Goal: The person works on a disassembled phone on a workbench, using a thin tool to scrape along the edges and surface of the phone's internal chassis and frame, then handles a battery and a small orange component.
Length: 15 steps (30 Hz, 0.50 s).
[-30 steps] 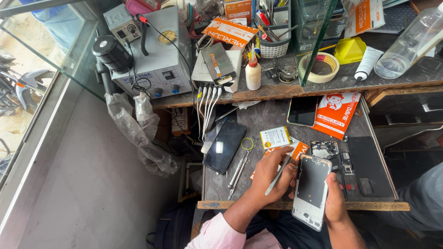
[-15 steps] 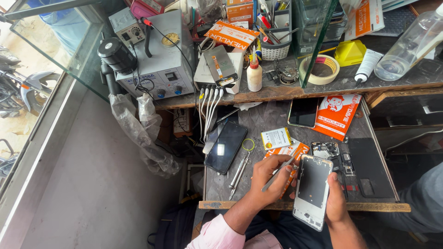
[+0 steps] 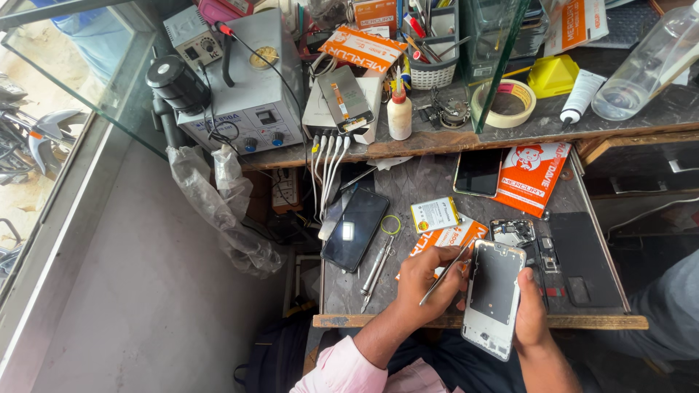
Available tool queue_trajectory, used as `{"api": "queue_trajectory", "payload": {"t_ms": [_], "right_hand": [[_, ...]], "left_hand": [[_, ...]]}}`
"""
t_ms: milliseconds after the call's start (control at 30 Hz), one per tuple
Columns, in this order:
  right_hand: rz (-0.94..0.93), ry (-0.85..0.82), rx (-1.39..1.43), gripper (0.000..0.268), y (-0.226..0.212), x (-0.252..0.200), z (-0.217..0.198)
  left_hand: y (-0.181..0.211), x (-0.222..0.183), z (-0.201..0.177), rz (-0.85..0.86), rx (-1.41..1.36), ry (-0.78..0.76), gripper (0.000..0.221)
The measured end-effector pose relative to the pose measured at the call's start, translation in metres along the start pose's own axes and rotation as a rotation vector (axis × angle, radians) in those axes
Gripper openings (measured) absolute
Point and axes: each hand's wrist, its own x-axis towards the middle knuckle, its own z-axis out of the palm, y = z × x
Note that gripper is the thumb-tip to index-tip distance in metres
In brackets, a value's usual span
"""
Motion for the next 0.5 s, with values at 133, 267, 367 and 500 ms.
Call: {"api": "queue_trajectory", "payload": {"t_ms": [133, 267, 367, 500], "right_hand": [[0.024, 0.034, -0.015, 0.085, 0.002, 0.001, -0.007], [0.041, 0.113, -0.015, 0.083, 0.005, 0.000, -0.011], [0.035, 0.082, -0.008, 0.083, 0.006, -0.001, -0.017], [-0.017, -0.057, 0.035, 0.083, 0.009, -0.005, -0.021]], "left_hand": [[0.002, 0.000, 0.003, 0.065, 0.091, 0.017, 0.012], [-0.003, 0.004, 0.000, 0.248, 0.163, 0.017, 0.021], [-0.007, 0.005, 0.004, 0.280, 0.203, -0.002, 0.021], [-0.003, 0.007, 0.005, 0.328, 0.205, -0.005, 0.022]]}}
